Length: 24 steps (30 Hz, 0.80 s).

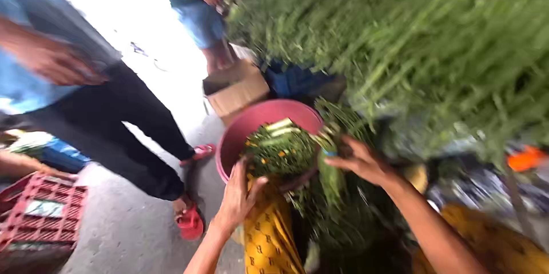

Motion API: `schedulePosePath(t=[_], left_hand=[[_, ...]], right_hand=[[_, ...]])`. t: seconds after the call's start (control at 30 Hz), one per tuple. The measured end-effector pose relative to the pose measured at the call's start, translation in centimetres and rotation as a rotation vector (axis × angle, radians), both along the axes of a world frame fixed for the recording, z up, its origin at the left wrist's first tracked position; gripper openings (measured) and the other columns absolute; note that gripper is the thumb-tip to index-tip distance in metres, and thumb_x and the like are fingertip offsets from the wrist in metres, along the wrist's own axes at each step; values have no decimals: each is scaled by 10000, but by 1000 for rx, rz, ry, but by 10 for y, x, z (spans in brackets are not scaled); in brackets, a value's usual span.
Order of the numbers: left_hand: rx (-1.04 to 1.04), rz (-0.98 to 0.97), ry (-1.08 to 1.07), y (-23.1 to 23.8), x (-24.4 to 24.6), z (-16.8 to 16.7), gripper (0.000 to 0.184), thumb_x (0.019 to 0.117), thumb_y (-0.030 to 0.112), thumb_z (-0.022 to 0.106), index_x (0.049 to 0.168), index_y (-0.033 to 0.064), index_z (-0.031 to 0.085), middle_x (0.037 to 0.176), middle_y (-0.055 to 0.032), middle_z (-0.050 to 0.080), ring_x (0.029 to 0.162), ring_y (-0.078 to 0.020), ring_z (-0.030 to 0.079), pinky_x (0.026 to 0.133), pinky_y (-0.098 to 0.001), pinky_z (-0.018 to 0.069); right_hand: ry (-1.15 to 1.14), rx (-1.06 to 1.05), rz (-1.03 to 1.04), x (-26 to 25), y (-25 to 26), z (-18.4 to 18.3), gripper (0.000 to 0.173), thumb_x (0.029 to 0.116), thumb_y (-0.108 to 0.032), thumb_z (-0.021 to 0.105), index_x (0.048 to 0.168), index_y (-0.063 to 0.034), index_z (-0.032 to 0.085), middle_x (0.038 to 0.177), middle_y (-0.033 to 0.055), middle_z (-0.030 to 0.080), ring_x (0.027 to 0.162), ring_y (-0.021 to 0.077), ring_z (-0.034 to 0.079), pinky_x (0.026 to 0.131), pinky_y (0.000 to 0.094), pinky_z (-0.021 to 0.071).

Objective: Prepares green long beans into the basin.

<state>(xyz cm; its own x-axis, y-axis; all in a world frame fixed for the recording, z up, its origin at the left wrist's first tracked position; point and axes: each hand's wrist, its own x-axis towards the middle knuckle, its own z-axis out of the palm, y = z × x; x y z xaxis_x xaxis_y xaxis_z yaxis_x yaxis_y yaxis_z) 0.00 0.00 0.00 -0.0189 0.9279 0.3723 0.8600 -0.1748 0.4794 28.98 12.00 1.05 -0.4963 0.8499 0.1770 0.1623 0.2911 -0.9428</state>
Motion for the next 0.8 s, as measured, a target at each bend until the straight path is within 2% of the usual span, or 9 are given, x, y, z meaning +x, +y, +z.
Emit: schedulePosePath(t=[0.07,0.13,0.2,0.33,0.4,0.5,0.57,0.7,0.8], left_hand=[[-120,-274,-348,43,57,7,1096,903,675,608,1587,-71,189,1573,-242,406,1442,-245,447,1180,-399,399],[-193,-366,-489,75,100,-6,888,901,425,747,1544,10,297,1365,-144,609,1216,-149,622,1031,-376,531],[-273,-395,-539,103,114,-21,688,972,212,695,1521,50,313,1174,-112,686,997,-159,704,890,-398,597],[-522,-274,-946,133,108,-44,624,1060,113,524,1573,121,169,1097,-95,637,777,-153,680,718,-318,609],[-543,-195,-1045,138,105,-38,545,1101,196,426,1566,80,166,1054,-84,632,690,-131,649,620,-286,589],[-523,-226,-1169,144,101,-28,420,1135,323,227,1421,55,379,884,-27,651,590,-94,614,513,-239,553],[-547,-285,-1282,146,97,-30,453,1134,336,171,1336,68,474,843,-20,640,609,-98,615,543,-236,552],[-549,-410,-1461,148,91,-38,510,1122,281,143,1278,13,548,900,-69,713,792,-162,718,763,-307,617],[-571,-420,-1537,143,94,-39,533,1129,298,132,1304,6,543,932,-110,729,754,-185,725,711,-309,624]], right_hand=[[103,-8,-11,-11,-3,10,462,876,-143,784,1269,26,608,1072,91,699,923,97,682,815,299,591],[277,-80,24,-8,11,3,311,939,-71,629,1236,18,607,1024,30,701,871,73,690,753,282,612],[361,-214,-159,16,36,-27,282,1040,-116,507,1286,-3,585,1059,55,699,888,130,702,750,345,621],[-197,-414,-835,81,34,-217,431,1080,-257,499,1395,36,531,1260,251,641,1062,329,672,911,481,560],[-598,-591,-789,91,6,-294,523,1035,-269,575,1422,79,519,1423,302,545,1326,421,537,1125,567,415],[-758,-579,-753,89,-34,-353,516,1048,-313,560,1412,53,547,1402,308,567,1337,469,525,1122,615,406],[-899,-617,-575,81,-54,-345,476,1075,-224,451,1441,74,509,1466,322,507,1393,487,457,1161,626,342],[-922,-632,-508,89,-54,-369,564,1003,-260,593,1431,96,505,1487,333,474,1424,493,411,1181,612,326],[-824,-566,-568,96,-57,-392,566,1019,-302,584,1404,109,522,1425,362,516,1362,542,459,1134,662,360]])
